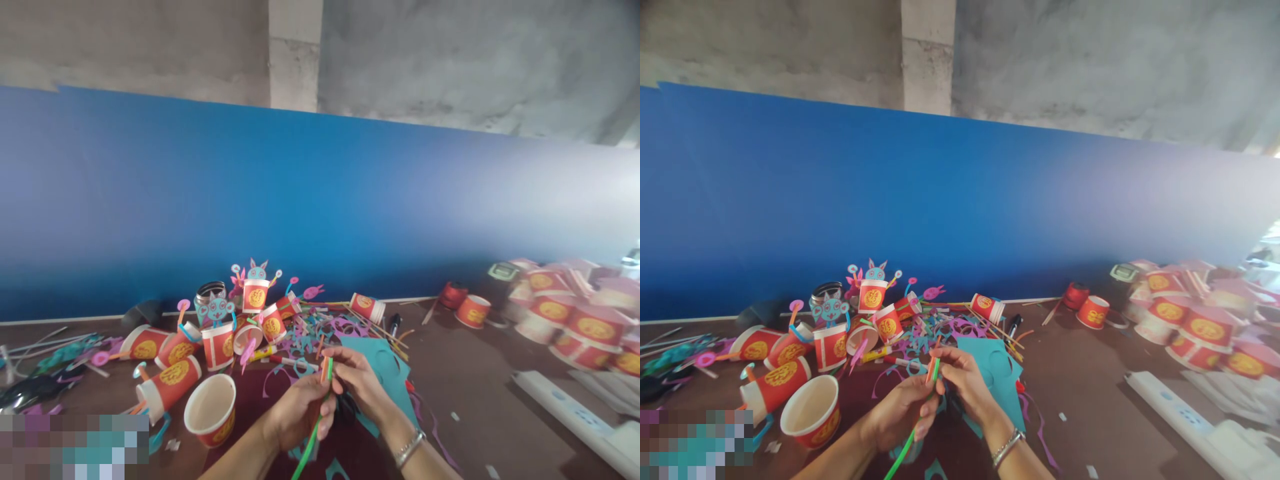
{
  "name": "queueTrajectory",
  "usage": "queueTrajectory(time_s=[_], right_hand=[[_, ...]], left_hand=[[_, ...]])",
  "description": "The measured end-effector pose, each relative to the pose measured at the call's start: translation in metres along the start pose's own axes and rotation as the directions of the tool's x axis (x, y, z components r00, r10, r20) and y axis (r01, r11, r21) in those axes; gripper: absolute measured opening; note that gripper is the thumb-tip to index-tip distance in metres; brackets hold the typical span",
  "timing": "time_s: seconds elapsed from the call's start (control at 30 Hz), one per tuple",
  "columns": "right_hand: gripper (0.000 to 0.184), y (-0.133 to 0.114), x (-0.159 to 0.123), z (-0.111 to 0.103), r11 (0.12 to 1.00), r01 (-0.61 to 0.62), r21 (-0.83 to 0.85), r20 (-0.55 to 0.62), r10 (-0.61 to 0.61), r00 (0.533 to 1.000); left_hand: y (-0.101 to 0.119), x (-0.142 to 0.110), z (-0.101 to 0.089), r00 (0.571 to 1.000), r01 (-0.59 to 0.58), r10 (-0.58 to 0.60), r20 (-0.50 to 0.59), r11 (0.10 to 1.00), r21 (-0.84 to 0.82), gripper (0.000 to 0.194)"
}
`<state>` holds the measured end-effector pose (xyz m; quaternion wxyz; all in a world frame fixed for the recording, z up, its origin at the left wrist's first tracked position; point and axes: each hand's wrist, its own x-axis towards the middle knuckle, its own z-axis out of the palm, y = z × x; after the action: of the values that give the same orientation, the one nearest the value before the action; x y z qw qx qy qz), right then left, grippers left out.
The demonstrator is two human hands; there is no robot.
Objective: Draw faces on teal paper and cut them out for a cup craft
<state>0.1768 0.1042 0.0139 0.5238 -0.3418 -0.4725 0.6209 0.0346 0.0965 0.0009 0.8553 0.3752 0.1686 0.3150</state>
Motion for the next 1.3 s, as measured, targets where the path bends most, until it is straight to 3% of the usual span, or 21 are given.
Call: queueTrajectory(time_s=[0.17,0.3,0.53,0.6,0.73,0.87,1.1,1.3], right_hand=[[0.031,0.003,0.006,-0.004,0.986,0.050,-0.158,-0.124,-0.070,0.990],[0.030,0.005,0.011,-0.016,0.920,0.164,-0.355,-0.225,-0.255,0.940],[0.035,0.009,0.012,-0.023,0.794,0.177,-0.582,-0.303,-0.414,0.858],[0.031,0.007,0.010,-0.017,0.813,0.180,-0.553,-0.272,-0.381,0.884],[0.042,0.003,0.006,-0.004,0.956,0.070,-0.286,-0.165,-0.121,0.979],[0.059,0.000,0.003,0.002,0.991,-0.085,-0.102,-0.122,0.072,0.990],[0.060,-0.001,0.002,0.003,0.992,-0.102,-0.072,-0.185,0.087,0.979],[0.063,0.009,0.007,-0.002,0.985,-0.062,-0.159,-0.198,0.030,0.980]], left_hand=[[0.000,0.000,0.001,1.000,-0.002,0.002,-0.030,1.000,0.016,0.030],[-0.001,0.003,-0.002,0.996,-0.034,0.036,-0.083,0.999,0.023,0.031],[-0.004,0.009,-0.014,0.961,-0.121,0.122,-0.249,0.992,0.022,0.032],[-0.005,0.009,-0.014,0.964,-0.095,0.099,-0.249,0.995,0.028,0.034],[-0.007,0.008,-0.012,0.982,-0.017,0.029,-0.185,0.998,0.062,0.039],[-0.010,0.008,-0.009,0.991,0.024,-0.010,-0.136,0.994,0.103,0.040],[-0.015,0.011,-0.010,0.985,0.009,0.019,-0.171,0.988,0.156,0.043],[-0.017,0.015,-0.009,0.961,0.027,0.030,-0.273,0.980,0.200,0.052]])
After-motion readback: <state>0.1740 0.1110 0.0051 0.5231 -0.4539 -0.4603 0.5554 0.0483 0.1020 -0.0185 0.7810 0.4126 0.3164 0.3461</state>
